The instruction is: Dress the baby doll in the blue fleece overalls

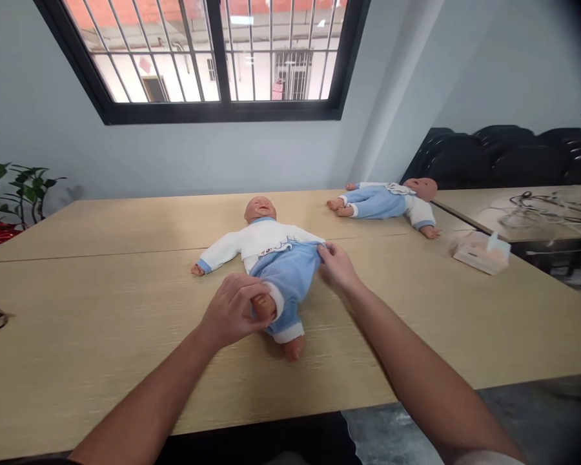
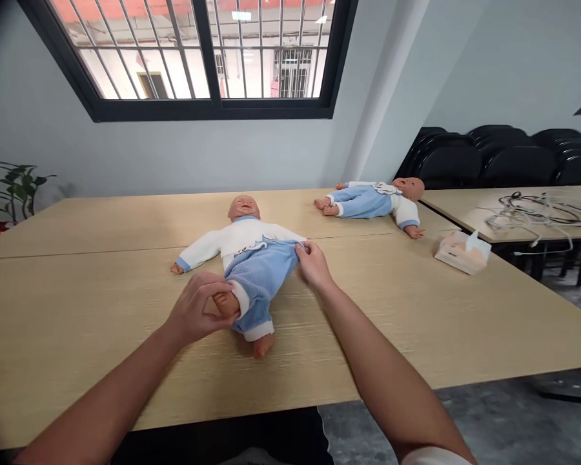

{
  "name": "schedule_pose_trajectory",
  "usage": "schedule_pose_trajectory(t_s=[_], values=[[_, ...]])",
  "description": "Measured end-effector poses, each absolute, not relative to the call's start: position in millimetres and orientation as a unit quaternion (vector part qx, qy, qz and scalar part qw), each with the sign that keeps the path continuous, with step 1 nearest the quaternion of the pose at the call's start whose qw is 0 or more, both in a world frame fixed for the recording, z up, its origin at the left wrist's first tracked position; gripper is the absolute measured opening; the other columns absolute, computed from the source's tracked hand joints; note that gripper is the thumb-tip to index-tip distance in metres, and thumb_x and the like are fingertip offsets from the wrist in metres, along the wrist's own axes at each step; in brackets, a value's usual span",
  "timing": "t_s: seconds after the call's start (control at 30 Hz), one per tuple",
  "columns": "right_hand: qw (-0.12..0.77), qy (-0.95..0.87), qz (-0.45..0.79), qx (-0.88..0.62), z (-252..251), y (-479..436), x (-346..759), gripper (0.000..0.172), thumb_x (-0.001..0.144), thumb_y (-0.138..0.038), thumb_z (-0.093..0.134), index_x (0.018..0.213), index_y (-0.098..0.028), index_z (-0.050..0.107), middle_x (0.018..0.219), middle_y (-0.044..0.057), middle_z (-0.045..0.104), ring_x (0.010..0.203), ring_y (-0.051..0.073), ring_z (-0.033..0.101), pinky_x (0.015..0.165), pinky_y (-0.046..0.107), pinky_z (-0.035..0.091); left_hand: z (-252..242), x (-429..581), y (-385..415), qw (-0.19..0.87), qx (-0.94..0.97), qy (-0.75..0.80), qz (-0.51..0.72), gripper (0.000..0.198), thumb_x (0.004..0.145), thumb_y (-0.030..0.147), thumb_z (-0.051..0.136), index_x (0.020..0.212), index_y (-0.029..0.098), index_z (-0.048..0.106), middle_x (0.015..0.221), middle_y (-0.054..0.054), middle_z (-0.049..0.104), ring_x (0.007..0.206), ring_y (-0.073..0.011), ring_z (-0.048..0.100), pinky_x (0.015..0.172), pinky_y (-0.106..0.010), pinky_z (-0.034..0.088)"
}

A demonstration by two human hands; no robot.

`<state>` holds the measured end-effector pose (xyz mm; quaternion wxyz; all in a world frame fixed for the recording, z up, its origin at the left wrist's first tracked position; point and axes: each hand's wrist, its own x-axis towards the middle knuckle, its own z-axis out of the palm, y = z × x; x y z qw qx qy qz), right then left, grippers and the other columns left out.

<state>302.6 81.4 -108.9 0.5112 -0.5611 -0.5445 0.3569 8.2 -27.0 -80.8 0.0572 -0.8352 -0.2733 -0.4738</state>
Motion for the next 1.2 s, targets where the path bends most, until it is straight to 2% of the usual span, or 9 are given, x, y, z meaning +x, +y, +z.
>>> schedule_pose_trajectory(t_s=[0.17, 0.33, 0.57, 0.67, 0.8, 0.87, 0.93, 1.07, 1.2], values=[[0.508, -0.645, 0.209, -0.531, -87.1, 55.0, 289.2, 0.045, 0.087, -0.048, 0.070, 0.124, -0.022, 0.069, 0.108, 0.009, 0.062, 0.097, 0.026, 0.055, 0.095, 0.041, 0.045, -84.3, 9.6, -27.6, 0.030, -0.826, -0.286, -0.485, 0.052, 0.084, 0.034, 0.083, 0.126, 0.025, 0.053, 0.113, -0.009, 0.070, 0.101, -0.0240, 0.069, 0.088, -0.041, 0.057], [0.397, -0.725, 0.291, -0.482, -87.2, 38.7, 268.2, 0.023, 0.093, -0.044, 0.062, 0.100, -0.024, 0.072, 0.069, 0.000, 0.054, 0.066, 0.021, 0.048, 0.073, 0.036, 0.043, -85.7, 13.1, -29.1, 0.036, -0.835, -0.270, -0.479, 0.053, 0.083, 0.034, 0.083, 0.126, 0.025, 0.053, 0.110, -0.008, 0.069, 0.099, -0.0232, 0.068, 0.087, -0.040, 0.057], [0.417, -0.664, 0.231, -0.577, -99.3, 57.6, 276.6, 0.018, 0.092, -0.038, 0.057, 0.091, -0.021, 0.064, 0.072, 0.001, 0.060, 0.069, 0.021, 0.054, 0.068, 0.033, 0.039, -88.4, 15.4, -28.2, 0.046, -0.836, -0.250, -0.487, 0.053, 0.082, 0.036, 0.085, 0.124, 0.024, 0.054, 0.109, -0.008, 0.069, 0.098, -0.0228, 0.068, 0.085, -0.040, 0.058], [0.392, -0.644, 0.307, -0.580, -91.1, 51.0, 279.7, 0.029, 0.095, -0.051, 0.059, 0.093, -0.022, 0.063, 0.064, 0.000, 0.060, 0.059, 0.020, 0.054, 0.060, 0.032, 0.040, -89.4, 18.0, -29.0, 0.045, -0.825, -0.249, -0.506, 0.054, 0.082, 0.034, 0.086, 0.125, 0.023, 0.054, 0.109, -0.008, 0.068, 0.098, -0.0227, 0.069, 0.086, -0.039, 0.059], [0.287, -0.599, 0.540, -0.516, -75.5, 26.3, 273.3, 0.072, 0.094, -0.087, 0.035, 0.100, -0.022, 0.065, 0.060, 0.003, 0.064, 0.047, 0.020, 0.056, 0.050, 0.033, 0.047, -93.8, 29.8, -35.4, 0.034, -0.822, -0.259, -0.506, 0.053, 0.086, 0.029, 0.083, 0.130, 0.024, 0.054, 0.114, -0.009, 0.068, 0.101, -0.0218, 0.070, 0.089, -0.037, 0.061], [0.249, -0.573, 0.596, -0.505, -69.0, 16.4, 270.3, 0.084, 0.092, -0.091, 0.027, 0.109, -0.019, 0.067, 0.074, 0.008, 0.071, 0.059, 0.024, 0.066, 0.054, 0.036, 0.055, -95.9, 39.0, -41.5, 0.019, -0.841, -0.250, -0.480, 0.055, 0.090, 0.029, 0.079, 0.137, 0.024, 0.052, 0.120, -0.010, 0.068, 0.109, -0.0225, 0.070, 0.093, -0.036, 0.061], [0.254, -0.573, 0.606, -0.490, -64.2, 12.1, 270.4, 0.081, 0.094, -0.087, 0.035, 0.128, -0.019, 0.064, 0.101, 0.012, 0.075, 0.086, 0.027, 0.073, 0.066, 0.037, 0.062, -96.9, 46.8, -47.3, -0.011, -0.871, -0.211, -0.444, 0.062, 0.092, 0.032, 0.076, 0.146, 0.022, 0.046, 0.129, -0.013, 0.066, 0.118, -0.0228, 0.068, 0.099, -0.034, 0.060], [0.244, -0.610, 0.607, -0.446, -60.0, 18.3, 280.2, 0.075, 0.093, -0.065, 0.065, 0.153, -0.025, 0.045, 0.142, 0.010, 0.063, 0.121, 0.029, 0.066, 0.089, 0.040, 0.062, -98.1, 45.3, -46.2, -0.073, -0.901, -0.148, -0.402, 0.057, 0.099, 0.026, 0.065, 0.151, 0.025, 0.041, 0.140, -0.011, 0.064, 0.128, -0.0206, 0.063, 0.108, -0.034, 0.055], [0.207, -0.677, 0.545, -0.449, -62.0, 30.3, 292.5, 0.069, 0.092, -0.049, 0.069, 0.151, -0.021, 0.047, 0.149, 0.012, 0.058, 0.135, 0.031, 0.057, 0.111, 0.048, 0.051, -107.2, 22.2, -18.3, -0.109, -0.759, -0.407, -0.496, 0.037, 0.101, 0.029, 0.060, 0.137, 0.024, 0.055, 0.135, -0.011, 0.063, 0.129, -0.0260, 0.058, 0.115, -0.046, 0.045]])
